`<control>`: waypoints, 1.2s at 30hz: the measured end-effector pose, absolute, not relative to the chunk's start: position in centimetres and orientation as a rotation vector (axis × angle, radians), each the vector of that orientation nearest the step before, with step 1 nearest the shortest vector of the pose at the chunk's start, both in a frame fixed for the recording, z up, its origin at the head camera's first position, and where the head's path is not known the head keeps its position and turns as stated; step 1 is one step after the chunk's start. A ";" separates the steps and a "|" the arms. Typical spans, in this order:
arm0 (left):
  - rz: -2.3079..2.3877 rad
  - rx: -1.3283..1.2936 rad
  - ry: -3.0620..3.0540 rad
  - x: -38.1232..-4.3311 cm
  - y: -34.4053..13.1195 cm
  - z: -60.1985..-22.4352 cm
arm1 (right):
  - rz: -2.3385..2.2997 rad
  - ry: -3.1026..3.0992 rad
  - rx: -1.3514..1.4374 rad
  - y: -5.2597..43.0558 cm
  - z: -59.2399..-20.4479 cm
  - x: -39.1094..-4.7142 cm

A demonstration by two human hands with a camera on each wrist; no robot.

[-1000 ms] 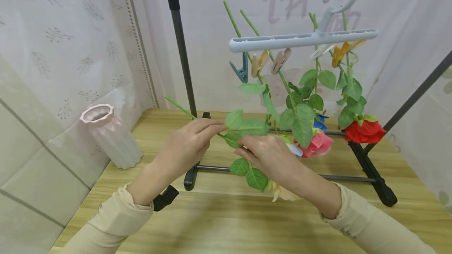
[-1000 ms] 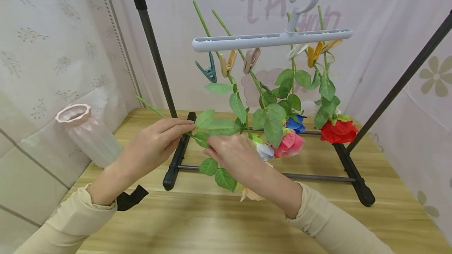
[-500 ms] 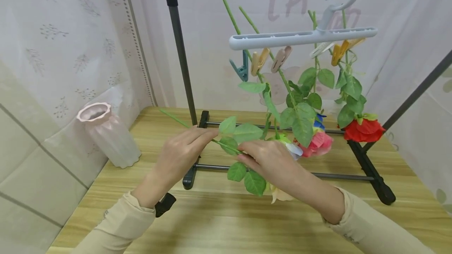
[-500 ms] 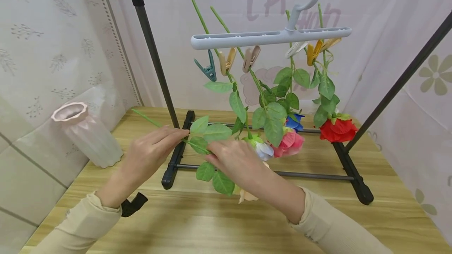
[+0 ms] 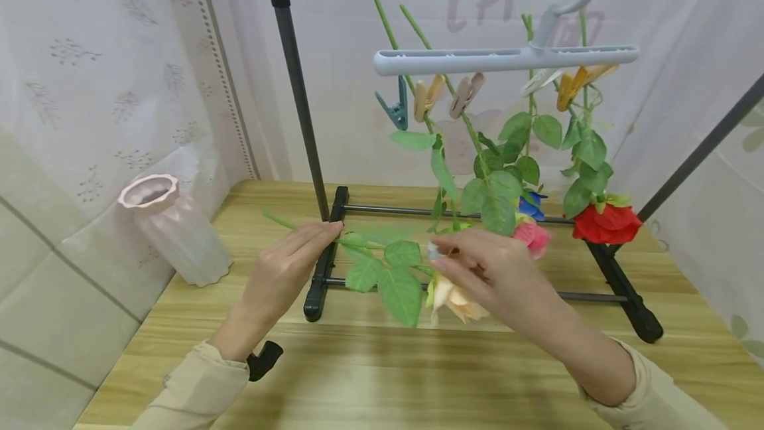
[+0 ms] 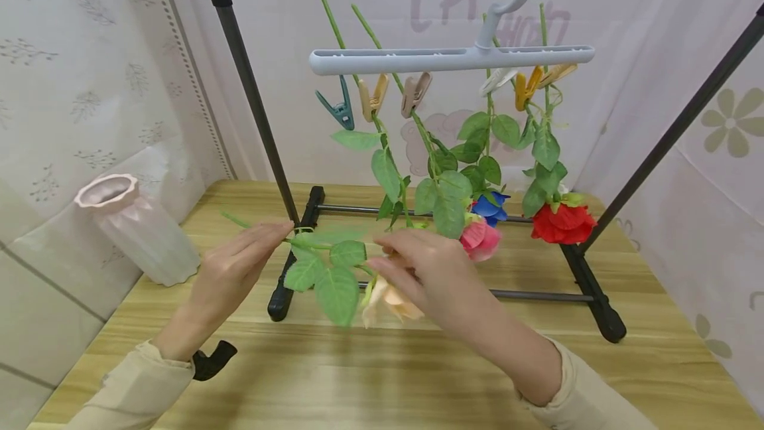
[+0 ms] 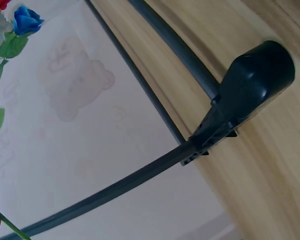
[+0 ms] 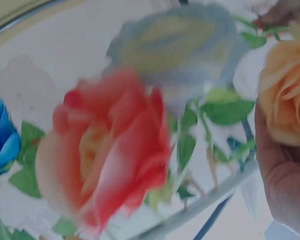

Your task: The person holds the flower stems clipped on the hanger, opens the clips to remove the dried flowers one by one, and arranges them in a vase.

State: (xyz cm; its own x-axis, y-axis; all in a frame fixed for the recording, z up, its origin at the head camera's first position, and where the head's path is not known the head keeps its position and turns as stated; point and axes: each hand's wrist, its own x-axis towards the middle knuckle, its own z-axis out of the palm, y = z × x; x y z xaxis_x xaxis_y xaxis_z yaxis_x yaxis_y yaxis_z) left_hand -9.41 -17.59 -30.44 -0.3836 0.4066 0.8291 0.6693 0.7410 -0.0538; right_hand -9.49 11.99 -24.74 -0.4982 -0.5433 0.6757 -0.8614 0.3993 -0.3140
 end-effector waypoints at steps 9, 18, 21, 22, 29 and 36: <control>-0.485 -0.711 -1.949 -9.4 -18.5 -30.7 | 1.020 -1.998 1.009 13.6 -23.1 -10.9; -0.722 -0.514 -1.894 -9.3 -19.9 -30.3 | 1.108 -2.209 0.857 12.5 -22.4 -13.7; -0.831 -0.492 -1.846 -9.4 -20.4 -29.8 | 1.102 -2.308 0.858 11.6 -22.1 -14.6; -0.860 -0.480 -1.826 -9.4 -20.5 -29.7 | 1.106 -2.336 0.860 11.3 -22.0 -14.9; -0.977 -0.406 -1.776 -9.4 -21.0 -29.3 | 1.031 -2.465 0.820 10.3 -22.3 -16.4; -1.154 -0.310 -1.675 -9.8 -22.0 -27.7 | 0.967 -2.512 0.737 10.7 -23.0 -16.8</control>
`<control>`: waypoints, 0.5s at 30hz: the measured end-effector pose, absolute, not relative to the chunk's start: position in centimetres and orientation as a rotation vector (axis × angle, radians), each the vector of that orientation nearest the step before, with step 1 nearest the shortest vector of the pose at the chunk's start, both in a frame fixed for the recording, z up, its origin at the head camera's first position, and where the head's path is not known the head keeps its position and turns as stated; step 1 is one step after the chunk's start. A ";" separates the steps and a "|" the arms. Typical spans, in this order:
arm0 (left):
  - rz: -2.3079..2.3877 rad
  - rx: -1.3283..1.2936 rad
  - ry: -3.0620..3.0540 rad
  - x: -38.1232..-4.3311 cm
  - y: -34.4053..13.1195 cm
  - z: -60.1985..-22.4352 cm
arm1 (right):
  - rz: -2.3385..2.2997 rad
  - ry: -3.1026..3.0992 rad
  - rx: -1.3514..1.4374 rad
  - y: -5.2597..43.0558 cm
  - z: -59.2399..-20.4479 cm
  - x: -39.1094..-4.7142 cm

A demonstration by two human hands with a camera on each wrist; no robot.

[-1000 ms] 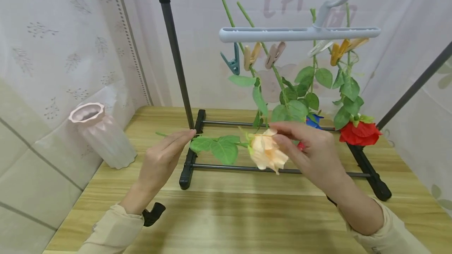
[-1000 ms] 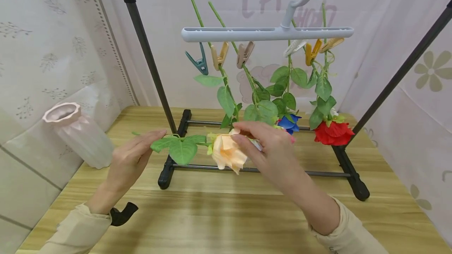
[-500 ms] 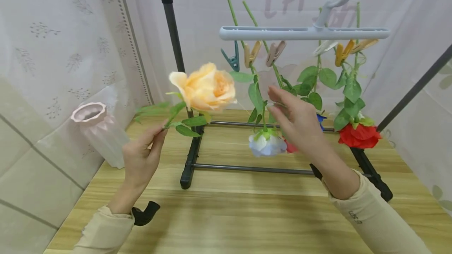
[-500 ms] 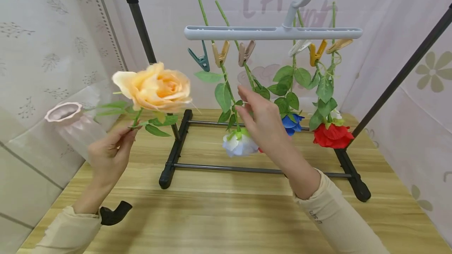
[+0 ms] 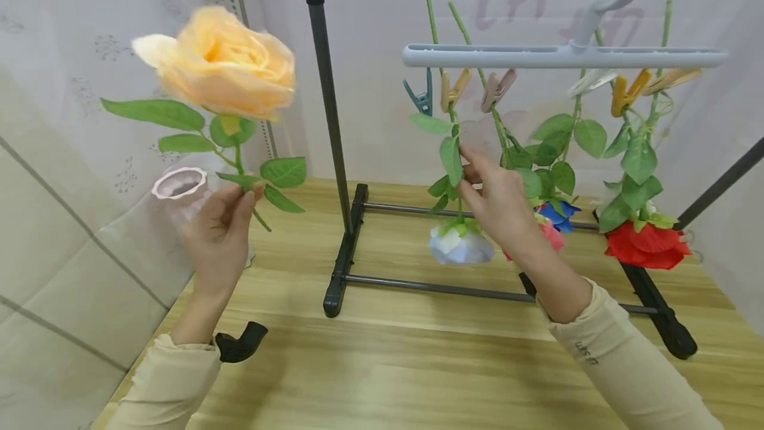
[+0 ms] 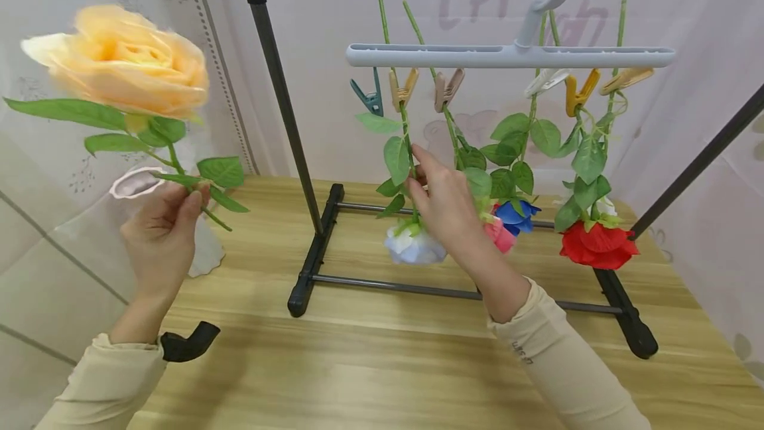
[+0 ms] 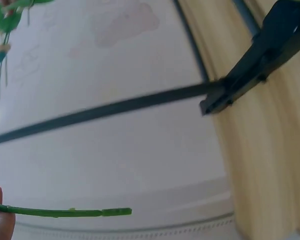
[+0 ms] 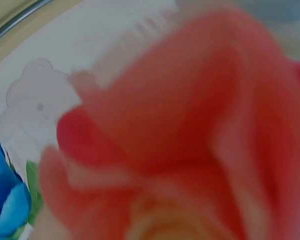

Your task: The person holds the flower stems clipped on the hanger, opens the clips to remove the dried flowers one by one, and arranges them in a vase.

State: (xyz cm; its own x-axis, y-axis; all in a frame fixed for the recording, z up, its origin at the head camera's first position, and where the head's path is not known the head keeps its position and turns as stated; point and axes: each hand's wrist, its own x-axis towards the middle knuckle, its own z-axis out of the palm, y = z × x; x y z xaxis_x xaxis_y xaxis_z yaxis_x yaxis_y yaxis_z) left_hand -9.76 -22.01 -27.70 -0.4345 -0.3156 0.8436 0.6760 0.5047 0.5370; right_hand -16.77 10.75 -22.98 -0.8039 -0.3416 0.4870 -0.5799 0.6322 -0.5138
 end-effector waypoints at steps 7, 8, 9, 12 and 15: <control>-1.336 -0.163 -1.520 -12.1 -25.9 -24.2 | 0.974 -2.522 0.687 10.7 -23.2 -17.3; -1.381 -0.142 -1.489 -12.5 -26.5 -23.6 | 0.969 -2.524 0.685 10.7 -23.3 -17.4; -1.439 -0.133 -1.440 -12.9 -27.1 -23.1 | 0.967 -2.525 0.683 10.6 -23.3 -17.4; -1.564 -0.085 -1.326 -14.0 -28.8 -21.7 | 0.970 -2.518 0.689 10.5 -23.4 -17.4; -1.632 -0.046 -1.263 -15.1 -30.3 -21.1 | 0.962 -2.496 0.702 10.3 -23.6 -17.5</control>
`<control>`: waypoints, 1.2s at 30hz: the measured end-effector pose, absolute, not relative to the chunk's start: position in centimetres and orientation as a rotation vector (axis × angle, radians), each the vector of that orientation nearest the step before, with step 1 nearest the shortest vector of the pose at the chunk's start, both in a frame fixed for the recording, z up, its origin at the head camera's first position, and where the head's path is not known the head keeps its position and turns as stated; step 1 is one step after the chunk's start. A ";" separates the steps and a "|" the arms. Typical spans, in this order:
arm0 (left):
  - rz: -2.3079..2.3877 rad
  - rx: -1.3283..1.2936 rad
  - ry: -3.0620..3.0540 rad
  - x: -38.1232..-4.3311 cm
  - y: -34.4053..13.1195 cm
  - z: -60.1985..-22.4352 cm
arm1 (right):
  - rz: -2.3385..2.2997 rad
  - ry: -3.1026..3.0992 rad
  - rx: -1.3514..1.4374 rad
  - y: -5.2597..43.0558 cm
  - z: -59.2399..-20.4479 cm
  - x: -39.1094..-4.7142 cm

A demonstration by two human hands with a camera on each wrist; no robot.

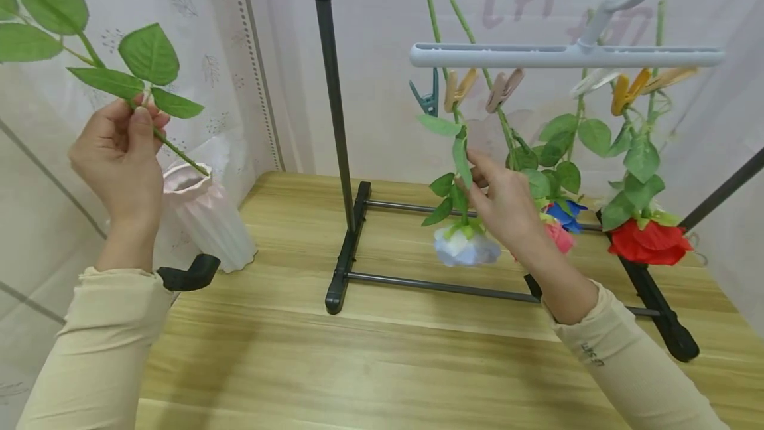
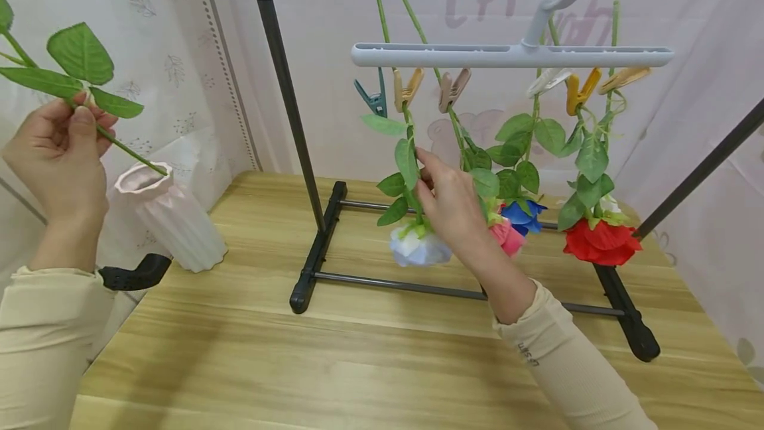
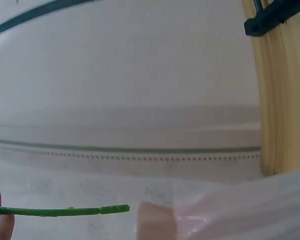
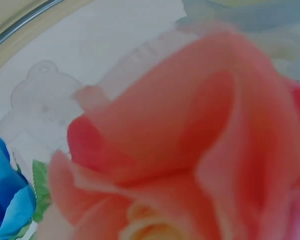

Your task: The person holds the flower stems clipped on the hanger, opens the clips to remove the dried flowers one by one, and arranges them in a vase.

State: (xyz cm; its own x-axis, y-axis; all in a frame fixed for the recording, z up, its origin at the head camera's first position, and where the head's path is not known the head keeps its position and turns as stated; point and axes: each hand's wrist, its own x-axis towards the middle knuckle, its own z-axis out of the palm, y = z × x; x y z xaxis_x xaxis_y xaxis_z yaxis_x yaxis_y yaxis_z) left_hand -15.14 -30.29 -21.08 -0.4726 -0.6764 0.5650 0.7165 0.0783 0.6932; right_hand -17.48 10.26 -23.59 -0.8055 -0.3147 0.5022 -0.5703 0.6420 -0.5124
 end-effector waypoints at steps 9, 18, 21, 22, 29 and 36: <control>-1.315 0.293 -1.600 -16.9 -32.7 -23.0 | 0.934 -2.438 0.736 10.4 -23.7 -17.3; -1.058 0.507 -1.939 -17.8 -33.7 -25.6 | 0.896 -2.419 0.728 10.3 -23.9 -17.3; -0.916 0.573 -2.069 -17.9 -34.0 -26.0 | 0.881 -2.409 0.725 10.2 -24.0 -17.3; -0.867 0.605 -2.116 -17.8 -34.1 -26.1 | 0.881 -2.407 0.728 10.2 -24.0 -17.3; -0.670 0.684 -2.368 -16.8 -34.6 -26.4 | 0.911 -2.422 0.739 10.3 -24.0 -17.4; -0.553 0.560 -2.462 -16.3 -34.7 -25.8 | 0.937 -2.435 0.737 10.4 -23.9 -17.4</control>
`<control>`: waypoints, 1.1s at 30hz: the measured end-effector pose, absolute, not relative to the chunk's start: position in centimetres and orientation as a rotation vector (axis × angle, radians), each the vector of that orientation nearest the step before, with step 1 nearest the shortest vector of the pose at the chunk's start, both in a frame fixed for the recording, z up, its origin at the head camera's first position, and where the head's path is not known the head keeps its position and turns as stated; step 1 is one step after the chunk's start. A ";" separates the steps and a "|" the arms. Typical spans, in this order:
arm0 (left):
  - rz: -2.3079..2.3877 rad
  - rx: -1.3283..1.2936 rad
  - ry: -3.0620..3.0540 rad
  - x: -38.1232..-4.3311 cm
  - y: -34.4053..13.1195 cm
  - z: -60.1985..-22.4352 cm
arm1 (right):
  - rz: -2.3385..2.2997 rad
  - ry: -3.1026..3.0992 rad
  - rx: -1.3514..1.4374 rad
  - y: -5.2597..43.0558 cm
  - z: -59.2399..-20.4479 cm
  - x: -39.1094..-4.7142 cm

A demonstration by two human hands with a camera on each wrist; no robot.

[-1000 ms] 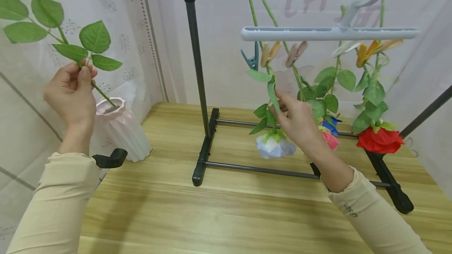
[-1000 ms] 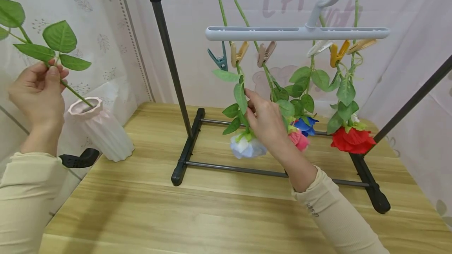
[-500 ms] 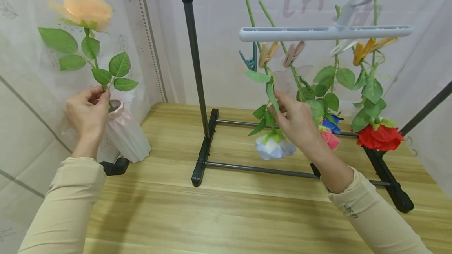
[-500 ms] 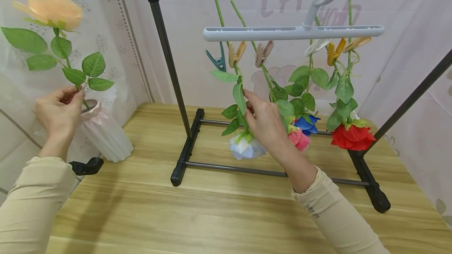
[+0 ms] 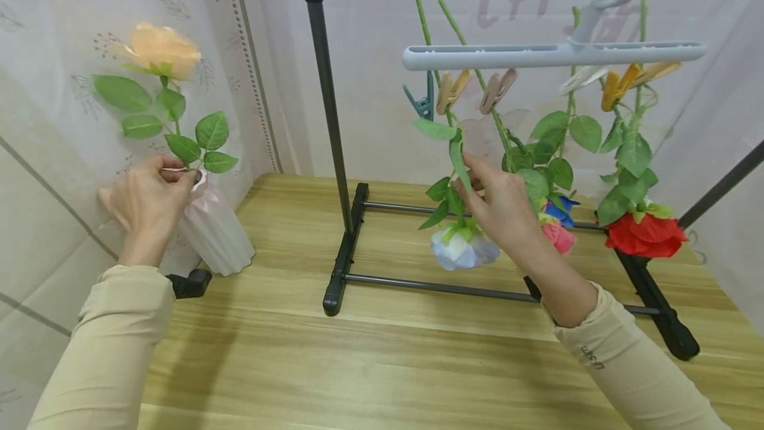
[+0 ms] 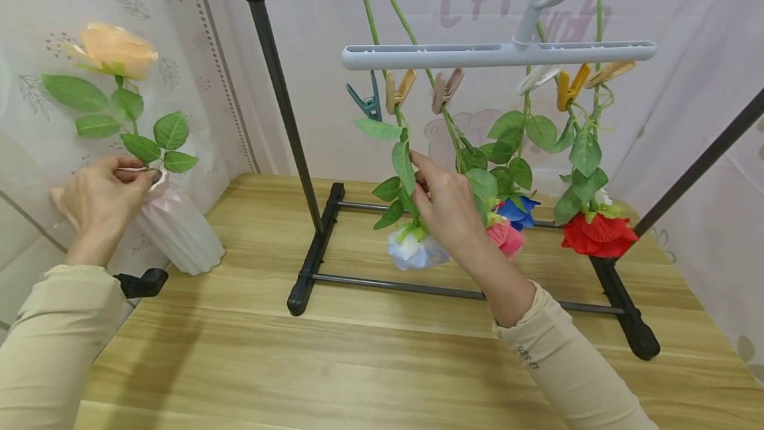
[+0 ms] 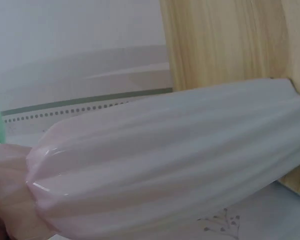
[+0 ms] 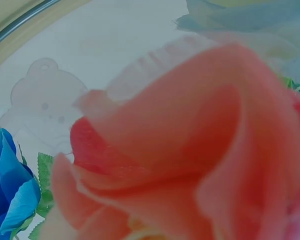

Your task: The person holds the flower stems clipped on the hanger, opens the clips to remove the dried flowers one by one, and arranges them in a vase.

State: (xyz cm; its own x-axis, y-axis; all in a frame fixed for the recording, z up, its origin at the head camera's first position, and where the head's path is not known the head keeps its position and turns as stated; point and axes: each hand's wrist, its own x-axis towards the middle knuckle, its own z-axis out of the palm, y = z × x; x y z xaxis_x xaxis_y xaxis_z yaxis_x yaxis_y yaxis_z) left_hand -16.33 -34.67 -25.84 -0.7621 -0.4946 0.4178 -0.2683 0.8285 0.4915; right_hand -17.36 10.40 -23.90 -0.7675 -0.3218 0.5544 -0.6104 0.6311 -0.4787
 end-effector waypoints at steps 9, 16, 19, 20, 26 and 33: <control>-0.457 0.455 -2.639 -15.9 -35.2 -24.9 | 0.962 -2.436 0.753 10.3 -23.8 -17.6; -0.345 0.411 -2.887 -16.1 -35.9 -23.3 | 0.983 -2.443 0.753 10.5 -23.8 -17.6; -0.389 0.393 -2.934 -16.1 -36.2 -22.9 | 0.985 -2.444 0.753 10.6 -23.8 -17.6; -0.417 0.391 -2.928 -16.1 -36.3 -22.9 | 0.982 -2.445 0.753 10.6 -23.8 -17.6; -0.536 0.358 -2.802 -16.1 -35.5 -23.1 | 0.957 -2.440 0.749 10.7 -23.8 -17.6; -0.542 0.347 -2.677 -17.2 -34.4 -23.9 | 0.941 -2.431 0.748 10.5 -23.9 -17.6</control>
State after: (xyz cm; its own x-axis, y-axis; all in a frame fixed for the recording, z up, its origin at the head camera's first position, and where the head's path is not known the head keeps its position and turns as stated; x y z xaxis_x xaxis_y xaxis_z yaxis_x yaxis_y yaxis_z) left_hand -17.20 -34.37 -23.87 -0.8949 -0.3107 0.3203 -0.1615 0.8947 0.4165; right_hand -17.59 10.53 -23.86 -0.7640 -0.3272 0.5562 -0.6164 0.6251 -0.4789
